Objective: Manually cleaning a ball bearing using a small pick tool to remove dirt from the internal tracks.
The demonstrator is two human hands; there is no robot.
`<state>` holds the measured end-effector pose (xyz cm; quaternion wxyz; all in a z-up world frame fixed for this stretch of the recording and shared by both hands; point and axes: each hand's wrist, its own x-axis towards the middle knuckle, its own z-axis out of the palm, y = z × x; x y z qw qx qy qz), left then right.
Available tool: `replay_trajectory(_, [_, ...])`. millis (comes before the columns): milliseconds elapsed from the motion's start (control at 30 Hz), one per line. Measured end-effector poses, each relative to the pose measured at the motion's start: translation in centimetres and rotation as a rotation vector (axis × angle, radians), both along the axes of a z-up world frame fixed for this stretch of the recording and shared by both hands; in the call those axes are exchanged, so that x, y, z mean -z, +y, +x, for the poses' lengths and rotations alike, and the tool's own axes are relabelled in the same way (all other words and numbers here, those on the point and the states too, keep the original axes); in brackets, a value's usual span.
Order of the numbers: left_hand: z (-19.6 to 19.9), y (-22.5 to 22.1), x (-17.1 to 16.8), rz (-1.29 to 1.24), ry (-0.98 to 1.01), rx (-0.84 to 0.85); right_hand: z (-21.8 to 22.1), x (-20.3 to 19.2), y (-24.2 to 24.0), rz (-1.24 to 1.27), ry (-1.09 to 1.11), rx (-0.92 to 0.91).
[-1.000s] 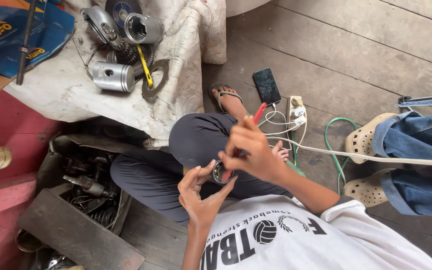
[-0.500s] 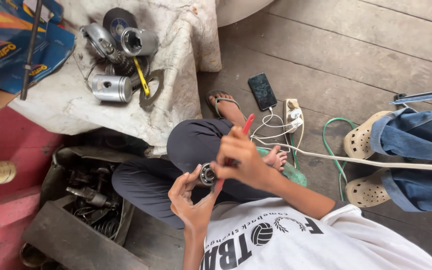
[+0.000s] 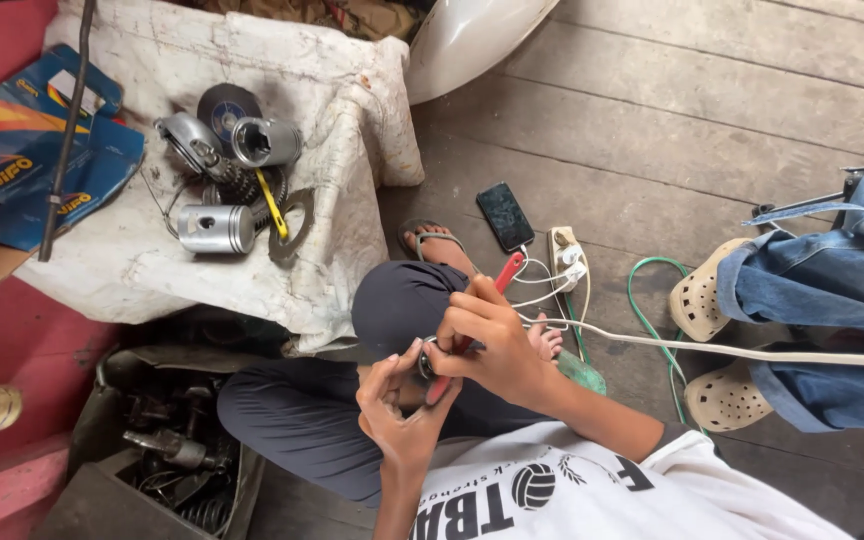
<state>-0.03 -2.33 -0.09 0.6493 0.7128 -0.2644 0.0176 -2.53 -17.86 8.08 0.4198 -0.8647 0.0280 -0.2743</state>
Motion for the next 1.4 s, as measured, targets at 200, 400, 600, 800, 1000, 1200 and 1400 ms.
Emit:
replay_trajectory(200, [-0.5,-0.8,-0.3,-0.041,-0.041,0.052,-0.4,-0.8,-2.9,0.032,0.026,0.156])
replay_trajectory(400, [-0.6,-1.5,1.1,-0.088,-0.275,0.190,-3.8,-0.8,-2.7,-0.085,0.022,0.134])
replay_trajectory(600, [-1.7,-3.3,0.2,-0.085,-0.230,0.181,-4.5,-1.4,-4.4,-0.036,-0.002,0.312])
replay_trajectory(800, [-0.7,-3.4,-2.1,-0.056,-0.307,0.172,-4.5,-0.6,-2.7,-0.030,0.001,0.138])
replay_trajectory(1000, [-2.8,-2.3,-1.8,-0.075,-0.118,0.060,-2.7,-1.2,-4.1,-0.051,-0.099,0.186])
replay_trajectory(1200, [-2.5,-0.1,-0.1,-0.064,-0.096,0.032,-4.5,-0.3,-1.6,-0.003,-0.092,0.065])
replay_trajectory(1400, [-1.5,-0.5,-0.8,-0.011,-0.129,0.092,-3.0,0.2,-2.0,0.029,-0.132,0.255])
